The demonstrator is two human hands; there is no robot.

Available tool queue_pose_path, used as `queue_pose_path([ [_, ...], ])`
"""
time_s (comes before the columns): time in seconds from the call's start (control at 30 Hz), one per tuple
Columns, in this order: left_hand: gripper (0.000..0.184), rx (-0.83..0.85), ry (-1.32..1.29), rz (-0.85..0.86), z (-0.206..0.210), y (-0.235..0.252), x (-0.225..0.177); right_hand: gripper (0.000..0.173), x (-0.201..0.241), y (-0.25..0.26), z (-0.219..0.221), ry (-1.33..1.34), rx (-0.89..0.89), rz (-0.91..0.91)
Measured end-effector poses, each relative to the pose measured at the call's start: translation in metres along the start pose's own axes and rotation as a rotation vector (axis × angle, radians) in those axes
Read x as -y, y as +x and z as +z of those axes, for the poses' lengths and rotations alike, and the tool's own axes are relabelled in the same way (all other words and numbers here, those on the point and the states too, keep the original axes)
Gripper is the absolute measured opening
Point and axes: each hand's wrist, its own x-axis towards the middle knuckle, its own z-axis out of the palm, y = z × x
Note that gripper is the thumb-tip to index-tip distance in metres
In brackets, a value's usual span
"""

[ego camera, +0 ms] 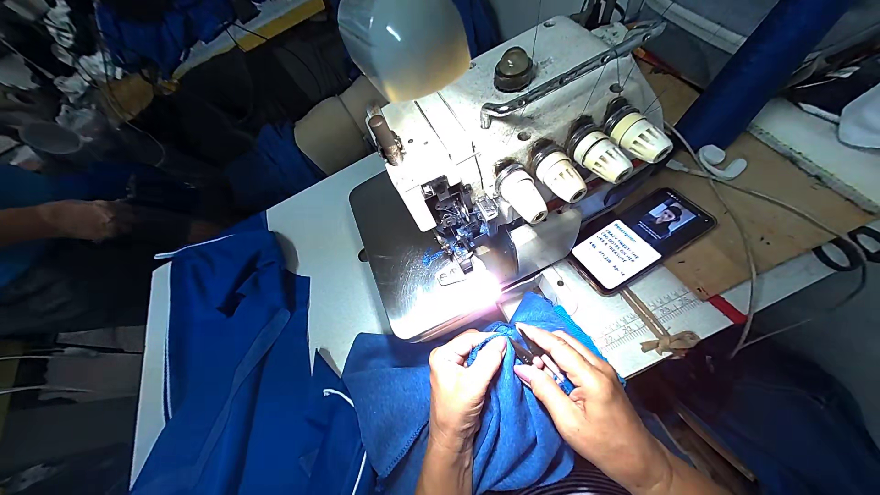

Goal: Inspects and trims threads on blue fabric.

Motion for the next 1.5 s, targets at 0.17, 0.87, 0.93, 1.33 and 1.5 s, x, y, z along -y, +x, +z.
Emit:
queue_pose_path([
  [0.17,0.01,0.001,0.01,0.021,0.0,0.0,0.0,0.037,0.0,0.0,0.0,-0.005,0.012,0.007],
  [0.87,0.011,0.02,-0.007,0.009,-0.002,0.0,0.001,0.034,-0.004,-0.003,0.003,0.026,-0.034,-0.055],
  [0.93,0.012,0.019,-0.009,0.015,-0.002,0.0,0.001,0.034,-0.004,-0.003,0.002,0.02,-0.026,-0.049],
  [1.33,0.008,0.027,0.052,0.081,-0.002,-0.002,0.005,0.034,-0.002,-0.001,0.001,0.02,-0.013,0.005],
  [1.5,0.01,0.041,0.022,0.018,-0.003,-0.001,0.001,0.034,-0.008,-0.005,0.012,0.041,-0.093,-0.089],
])
